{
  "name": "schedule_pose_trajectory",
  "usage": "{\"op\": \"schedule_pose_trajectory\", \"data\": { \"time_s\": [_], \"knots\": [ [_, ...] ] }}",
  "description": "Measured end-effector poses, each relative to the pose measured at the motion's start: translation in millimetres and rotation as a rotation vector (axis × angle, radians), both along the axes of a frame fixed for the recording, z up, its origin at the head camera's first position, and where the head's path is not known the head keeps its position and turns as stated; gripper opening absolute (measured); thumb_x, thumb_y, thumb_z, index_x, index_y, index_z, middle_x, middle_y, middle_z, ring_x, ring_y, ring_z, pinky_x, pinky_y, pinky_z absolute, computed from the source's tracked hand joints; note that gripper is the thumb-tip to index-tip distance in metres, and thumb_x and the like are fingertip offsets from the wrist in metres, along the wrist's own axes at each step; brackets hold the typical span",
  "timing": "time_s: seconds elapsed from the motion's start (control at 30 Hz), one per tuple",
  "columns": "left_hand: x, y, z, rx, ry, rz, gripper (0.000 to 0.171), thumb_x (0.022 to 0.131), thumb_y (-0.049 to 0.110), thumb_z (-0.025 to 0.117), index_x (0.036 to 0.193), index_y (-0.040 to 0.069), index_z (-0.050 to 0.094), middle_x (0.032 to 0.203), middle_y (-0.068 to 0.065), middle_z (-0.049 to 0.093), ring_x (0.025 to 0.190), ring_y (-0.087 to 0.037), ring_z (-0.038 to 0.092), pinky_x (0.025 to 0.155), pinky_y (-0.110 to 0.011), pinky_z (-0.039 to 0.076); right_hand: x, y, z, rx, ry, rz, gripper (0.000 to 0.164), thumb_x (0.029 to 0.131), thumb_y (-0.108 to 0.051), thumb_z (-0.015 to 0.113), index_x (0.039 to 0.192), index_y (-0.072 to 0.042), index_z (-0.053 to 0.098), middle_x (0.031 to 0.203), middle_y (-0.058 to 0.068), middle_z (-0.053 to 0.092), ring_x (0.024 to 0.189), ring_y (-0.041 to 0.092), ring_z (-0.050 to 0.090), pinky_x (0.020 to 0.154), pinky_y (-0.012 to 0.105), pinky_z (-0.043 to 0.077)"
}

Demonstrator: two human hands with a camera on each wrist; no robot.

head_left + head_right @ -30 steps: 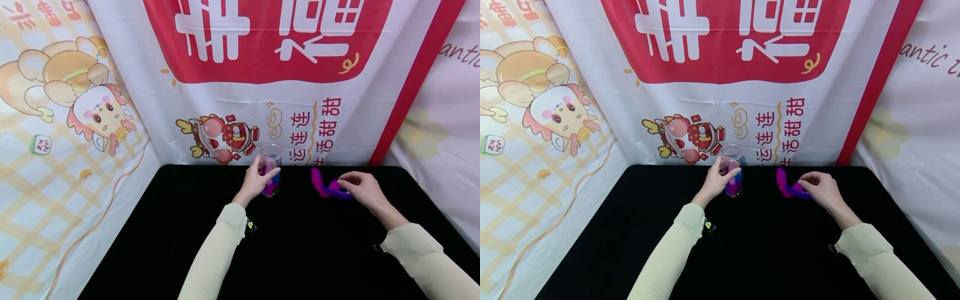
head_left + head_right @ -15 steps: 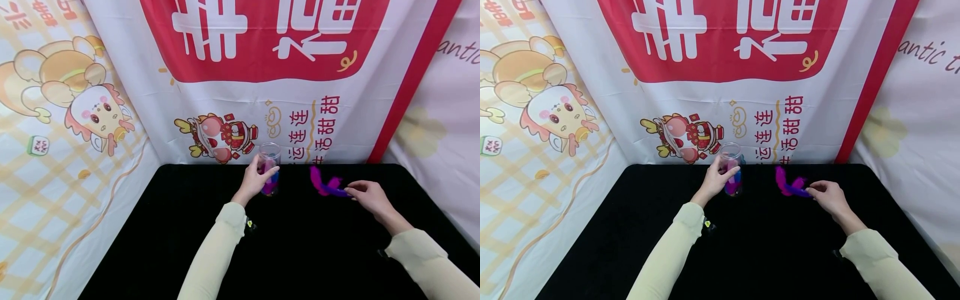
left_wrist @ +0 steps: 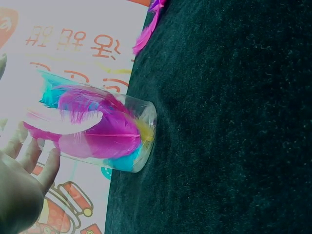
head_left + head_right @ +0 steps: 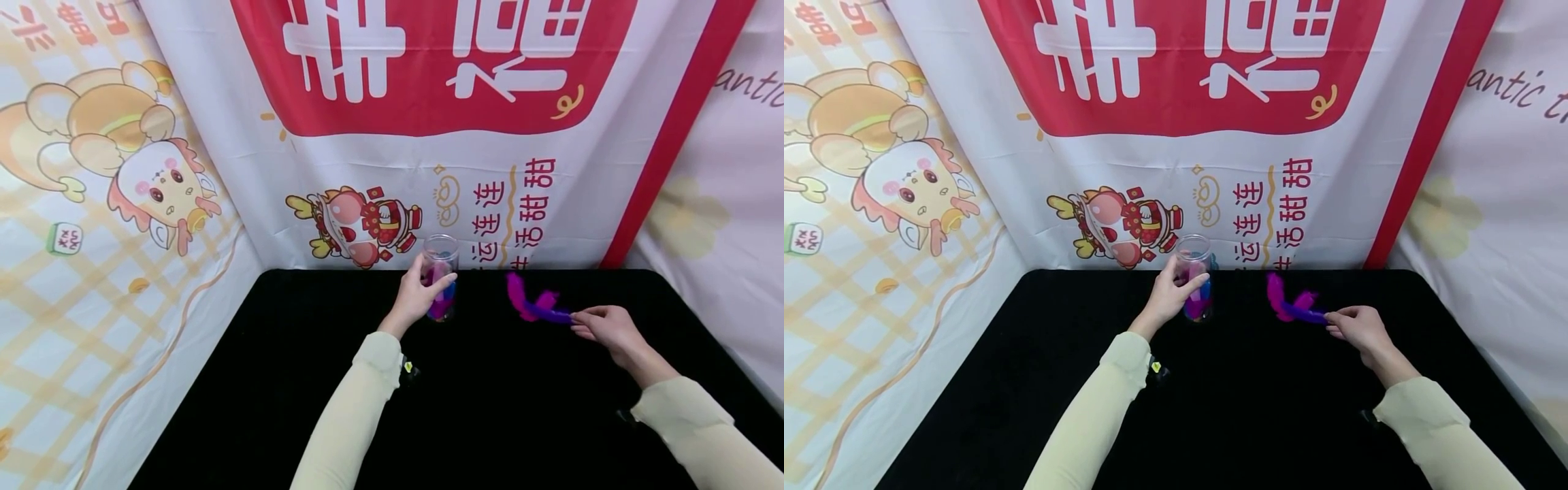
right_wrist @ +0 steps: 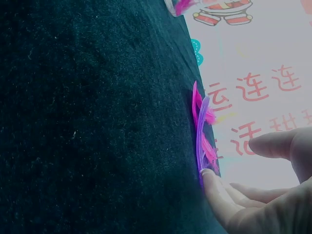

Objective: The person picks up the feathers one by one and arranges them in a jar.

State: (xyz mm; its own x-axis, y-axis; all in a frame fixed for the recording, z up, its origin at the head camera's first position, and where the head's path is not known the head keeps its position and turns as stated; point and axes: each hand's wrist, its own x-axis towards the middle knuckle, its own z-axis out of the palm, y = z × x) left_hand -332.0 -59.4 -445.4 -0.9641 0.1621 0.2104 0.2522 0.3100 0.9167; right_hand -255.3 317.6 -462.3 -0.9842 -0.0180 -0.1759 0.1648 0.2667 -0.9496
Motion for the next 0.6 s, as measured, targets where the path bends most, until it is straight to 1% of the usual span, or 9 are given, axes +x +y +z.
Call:
{"op": "schedule_pose_trajectory", "data": {
  "time_s": [0.13,0.33,0.5,0.6],
  "knots": [
    [-0.1,0.2,0.0,0.003,0.004,-0.002,0.064,0.093,0.050,0.073,0.145,0.025,0.045,0.138,-0.004,0.061,0.128,-0.022,0.057,0.106,-0.047,0.048,-0.3,2.2,-1.5,-0.058,-0.048,0.007,0.054,0.106,-0.011,0.053,0.137,0.028,0.034,0.098,0.001,0.072,0.085,0.003,0.071,0.083,0.022,0.058],
    [-0.3,0.8,0.1,0.001,0.007,-0.003,0.065,0.093,0.050,0.073,0.146,0.026,0.044,0.139,-0.004,0.060,0.128,-0.023,0.057,0.106,-0.046,0.049,-2.5,2.2,-2.7,-0.180,-0.082,0.007,0.058,0.107,-0.008,0.047,0.142,0.031,0.022,0.096,-0.002,0.073,0.084,0.004,0.072,0.084,0.023,0.058],
    [0.1,0.9,-0.1,0.002,0.003,0.002,0.066,0.093,0.049,0.073,0.147,0.026,0.044,0.140,-0.004,0.060,0.128,-0.023,0.057,0.106,-0.046,0.048,-5.9,1.1,-2.7,-0.302,-0.112,0.003,0.062,0.107,-0.006,0.046,0.146,0.029,0.013,0.094,-0.005,0.072,0.086,0.006,0.073,0.087,0.024,0.057],
    [1.0,1.1,0.2,0.005,0.002,0.003,0.067,0.093,0.048,0.074,0.148,0.025,0.043,0.139,-0.004,0.060,0.129,-0.022,0.056,0.107,-0.046,0.048,-7.6,0.6,-3.4,-0.334,-0.130,-0.007,0.063,0.107,-0.007,0.047,0.148,0.026,0.012,0.094,-0.006,0.072,0.088,0.006,0.073,0.089,0.024,0.056]
  ]
}}
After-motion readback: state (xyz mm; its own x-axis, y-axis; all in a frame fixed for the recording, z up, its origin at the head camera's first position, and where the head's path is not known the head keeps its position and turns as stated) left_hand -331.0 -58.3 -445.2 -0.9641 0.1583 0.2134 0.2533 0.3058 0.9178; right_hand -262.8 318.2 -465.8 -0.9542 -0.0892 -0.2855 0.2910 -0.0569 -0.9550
